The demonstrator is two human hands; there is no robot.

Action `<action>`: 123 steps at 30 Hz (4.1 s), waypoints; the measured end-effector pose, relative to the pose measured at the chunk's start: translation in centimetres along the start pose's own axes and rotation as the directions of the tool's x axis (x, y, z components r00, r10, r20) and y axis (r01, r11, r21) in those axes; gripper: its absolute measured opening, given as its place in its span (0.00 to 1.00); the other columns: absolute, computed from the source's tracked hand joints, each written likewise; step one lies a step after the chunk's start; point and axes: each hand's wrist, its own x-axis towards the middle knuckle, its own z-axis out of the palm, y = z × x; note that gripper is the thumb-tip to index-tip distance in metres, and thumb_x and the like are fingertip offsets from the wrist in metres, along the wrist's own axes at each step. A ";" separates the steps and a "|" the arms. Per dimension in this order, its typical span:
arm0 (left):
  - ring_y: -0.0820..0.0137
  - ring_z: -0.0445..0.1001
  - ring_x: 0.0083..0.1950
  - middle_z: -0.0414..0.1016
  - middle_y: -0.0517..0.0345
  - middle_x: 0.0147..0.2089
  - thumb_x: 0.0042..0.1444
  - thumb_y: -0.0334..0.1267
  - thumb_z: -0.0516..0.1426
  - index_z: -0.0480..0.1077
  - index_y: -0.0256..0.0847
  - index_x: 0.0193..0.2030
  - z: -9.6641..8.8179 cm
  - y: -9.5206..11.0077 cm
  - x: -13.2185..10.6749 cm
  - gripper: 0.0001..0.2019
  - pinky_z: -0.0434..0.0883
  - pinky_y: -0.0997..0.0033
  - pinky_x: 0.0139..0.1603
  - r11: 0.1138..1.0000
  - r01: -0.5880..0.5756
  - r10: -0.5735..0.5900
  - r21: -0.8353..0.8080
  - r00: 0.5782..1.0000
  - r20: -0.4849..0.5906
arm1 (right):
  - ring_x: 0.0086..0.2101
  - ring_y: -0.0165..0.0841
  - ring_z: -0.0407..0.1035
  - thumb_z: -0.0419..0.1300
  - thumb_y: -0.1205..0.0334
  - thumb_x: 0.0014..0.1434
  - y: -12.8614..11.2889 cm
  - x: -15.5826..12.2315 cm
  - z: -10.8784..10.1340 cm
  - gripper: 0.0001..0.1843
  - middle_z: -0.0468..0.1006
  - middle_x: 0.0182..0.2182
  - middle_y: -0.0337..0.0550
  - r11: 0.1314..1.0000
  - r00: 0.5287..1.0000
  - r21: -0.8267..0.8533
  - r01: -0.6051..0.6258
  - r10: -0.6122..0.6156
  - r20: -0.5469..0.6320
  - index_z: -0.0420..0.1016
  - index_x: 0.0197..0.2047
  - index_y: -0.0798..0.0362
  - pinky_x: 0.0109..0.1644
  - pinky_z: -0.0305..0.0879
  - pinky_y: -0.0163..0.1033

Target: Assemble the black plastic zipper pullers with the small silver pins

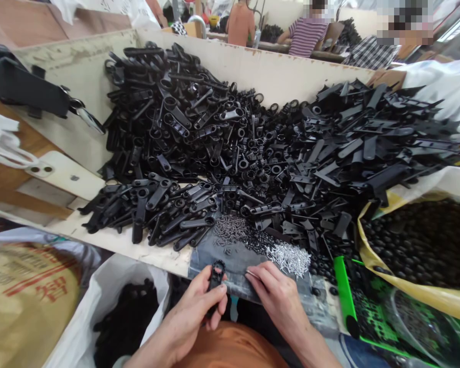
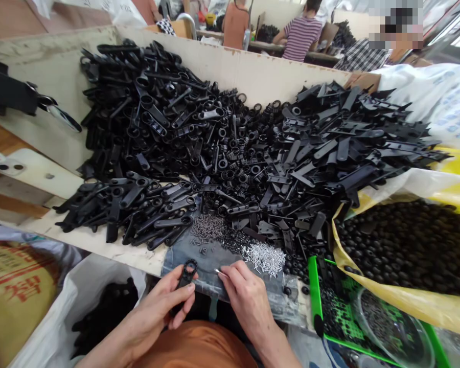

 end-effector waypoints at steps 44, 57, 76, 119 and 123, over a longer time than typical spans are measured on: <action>0.77 0.68 0.23 0.72 0.65 0.31 0.62 0.36 0.53 0.62 0.38 0.63 1.2 0.9 1.9 0.22 0.65 0.76 0.28 0.901 -0.101 0.071 0.422 0.994 0.086 | 0.30 0.30 0.72 0.59 0.67 0.69 -3.4 1.4 0.2 0.09 0.76 0.30 0.38 0.901 0.990 0.426 -0.088 0.126 -0.063 0.76 0.35 0.51 0.35 0.67 0.32; 0.79 0.56 0.18 0.71 0.65 0.27 0.66 0.51 0.54 0.71 0.41 0.48 -0.2 0.3 3.1 0.16 0.53 0.78 0.18 0.893 -0.244 0.229 0.377 0.970 0.087 | 0.30 0.30 0.72 0.54 0.64 0.72 -3.3 2.3 -1.7 0.13 0.76 0.32 0.40 0.936 0.987 0.334 -0.114 0.069 0.144 0.81 0.45 0.49 0.34 0.67 0.33; 0.81 0.50 0.18 0.66 0.67 0.25 0.66 0.60 0.52 0.66 0.41 0.43 0.0 1.1 2.9 0.21 0.45 0.78 0.17 0.891 -0.283 0.255 0.355 0.959 0.123 | 0.28 0.36 0.80 0.47 0.74 0.67 -3.1 1.7 -1.4 0.22 0.81 0.32 0.40 0.995 0.958 -0.099 0.010 0.019 0.288 0.74 0.56 0.49 0.30 0.66 0.35; 0.87 0.48 0.16 0.62 0.72 0.21 0.47 0.53 0.70 0.76 0.36 0.42 2.4 3.8 4.0 0.24 0.48 0.86 0.18 0.930 -0.317 0.265 -0.186 0.930 -0.256 | 0.30 0.40 0.80 0.59 0.55 0.69 2.4 3.9 -5.1 0.15 0.85 0.29 0.48 0.719 0.813 -0.380 -0.582 0.524 -0.254 0.82 0.34 0.51 0.30 0.56 0.36; 0.81 0.60 0.22 0.69 0.67 0.26 0.49 0.52 0.70 0.74 0.39 0.48 3.8 3.3 4.5 0.25 0.58 0.82 0.24 0.932 -0.317 0.279 -0.174 0.937 -0.211 | 0.31 0.38 0.79 0.59 0.54 0.69 3.2 4.6 -4.2 0.12 0.85 0.31 0.45 0.721 0.775 -0.290 -0.630 0.554 -0.306 0.83 0.42 0.50 0.30 0.57 0.35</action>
